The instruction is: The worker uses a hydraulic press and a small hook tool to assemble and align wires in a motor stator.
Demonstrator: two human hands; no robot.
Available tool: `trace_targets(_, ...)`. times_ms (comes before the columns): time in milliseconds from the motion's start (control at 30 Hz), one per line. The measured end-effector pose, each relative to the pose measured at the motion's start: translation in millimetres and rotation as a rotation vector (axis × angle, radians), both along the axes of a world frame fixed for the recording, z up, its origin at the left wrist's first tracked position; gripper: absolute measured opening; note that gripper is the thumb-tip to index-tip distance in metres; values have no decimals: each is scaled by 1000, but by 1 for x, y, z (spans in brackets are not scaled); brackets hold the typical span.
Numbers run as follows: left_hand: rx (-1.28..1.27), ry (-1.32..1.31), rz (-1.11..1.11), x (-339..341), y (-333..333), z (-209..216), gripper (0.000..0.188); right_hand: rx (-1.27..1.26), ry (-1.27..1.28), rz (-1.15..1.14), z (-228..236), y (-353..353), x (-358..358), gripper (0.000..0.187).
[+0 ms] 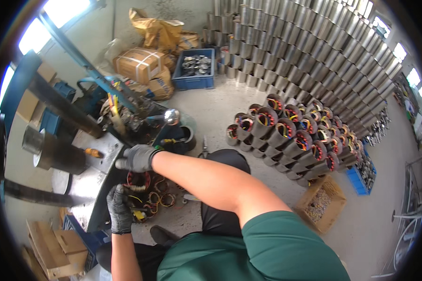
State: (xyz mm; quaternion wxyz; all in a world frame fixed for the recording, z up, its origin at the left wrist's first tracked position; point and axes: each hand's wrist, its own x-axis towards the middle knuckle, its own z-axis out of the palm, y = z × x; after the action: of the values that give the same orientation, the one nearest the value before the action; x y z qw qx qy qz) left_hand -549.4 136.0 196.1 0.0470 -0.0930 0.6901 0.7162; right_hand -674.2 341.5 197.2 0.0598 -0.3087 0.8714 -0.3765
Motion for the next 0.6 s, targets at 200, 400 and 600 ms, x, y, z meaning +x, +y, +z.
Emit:
trace_targets(200,-438,546,-322,2,-10,119,31,-1038,-1527,551,12,5,2,63)
trace_targets(400,-294,631,-151,-20,-27,104,29,-1106,-1339,12,52,-16,58,40)
trace_targets(600,8,278,144,-22,-55,64,52,-1174,-1191,-136,58,-12,53,43)
